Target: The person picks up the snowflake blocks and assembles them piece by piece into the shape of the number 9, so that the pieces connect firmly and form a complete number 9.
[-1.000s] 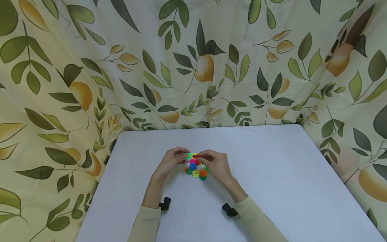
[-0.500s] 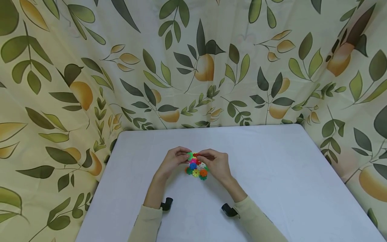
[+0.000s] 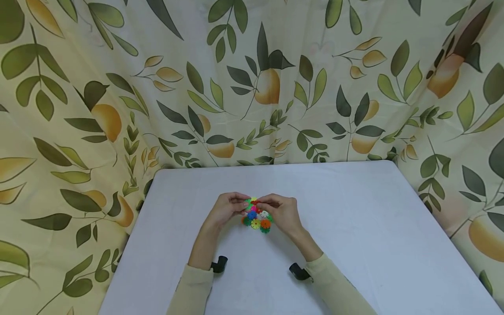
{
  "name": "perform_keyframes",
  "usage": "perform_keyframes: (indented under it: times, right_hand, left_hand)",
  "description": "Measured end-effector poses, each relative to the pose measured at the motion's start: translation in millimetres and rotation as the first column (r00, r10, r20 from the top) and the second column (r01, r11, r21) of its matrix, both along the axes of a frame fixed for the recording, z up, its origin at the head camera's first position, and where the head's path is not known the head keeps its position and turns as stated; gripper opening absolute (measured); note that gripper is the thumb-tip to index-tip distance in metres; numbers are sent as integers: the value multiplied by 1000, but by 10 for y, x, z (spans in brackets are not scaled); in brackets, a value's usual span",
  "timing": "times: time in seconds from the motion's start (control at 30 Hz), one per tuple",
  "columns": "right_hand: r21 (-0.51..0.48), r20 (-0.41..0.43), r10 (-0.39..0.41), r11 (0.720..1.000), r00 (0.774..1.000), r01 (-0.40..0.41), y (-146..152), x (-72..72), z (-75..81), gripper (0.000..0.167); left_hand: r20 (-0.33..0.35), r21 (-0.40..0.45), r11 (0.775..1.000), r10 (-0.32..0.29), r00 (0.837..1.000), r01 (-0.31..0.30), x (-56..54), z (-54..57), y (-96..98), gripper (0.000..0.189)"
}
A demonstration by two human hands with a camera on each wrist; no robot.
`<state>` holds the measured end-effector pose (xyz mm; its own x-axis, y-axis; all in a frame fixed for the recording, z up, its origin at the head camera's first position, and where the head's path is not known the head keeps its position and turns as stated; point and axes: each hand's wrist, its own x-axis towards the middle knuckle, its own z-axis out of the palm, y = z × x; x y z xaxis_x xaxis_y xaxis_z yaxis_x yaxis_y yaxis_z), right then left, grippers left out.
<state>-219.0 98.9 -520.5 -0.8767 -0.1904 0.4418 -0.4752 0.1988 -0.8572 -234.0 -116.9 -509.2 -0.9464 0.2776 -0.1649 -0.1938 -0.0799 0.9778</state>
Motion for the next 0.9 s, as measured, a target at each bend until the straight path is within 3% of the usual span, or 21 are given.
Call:
perform_keyframes:
  times: [0.1,0.2,0.57,0.77,0.9]
  right_hand:
    - [12,5,21,1000,1000,-21,2,0,13,11]
    - [8,7,42,999,999,-42,7,-3,20,10]
    - [-40,42,31,999,999,-29,9,-34,11,15]
    - [66,42,-29,998,999,26,77,-46,25,24]
    - [186,72,-98,979,993,83,154,-79,15,20]
  left_hand:
    - [59,22,1000,11,998,-12,0,6,6,25]
    - [78,36,999,8,997,-11,5,14,10,25]
    - [11,31,997,-65,998,65,16,37,-7,26]
    - [31,63,996,-60,998,58,14,35,-23,26]
    - [31,106,992,-66,997,62,22,43,-39,25]
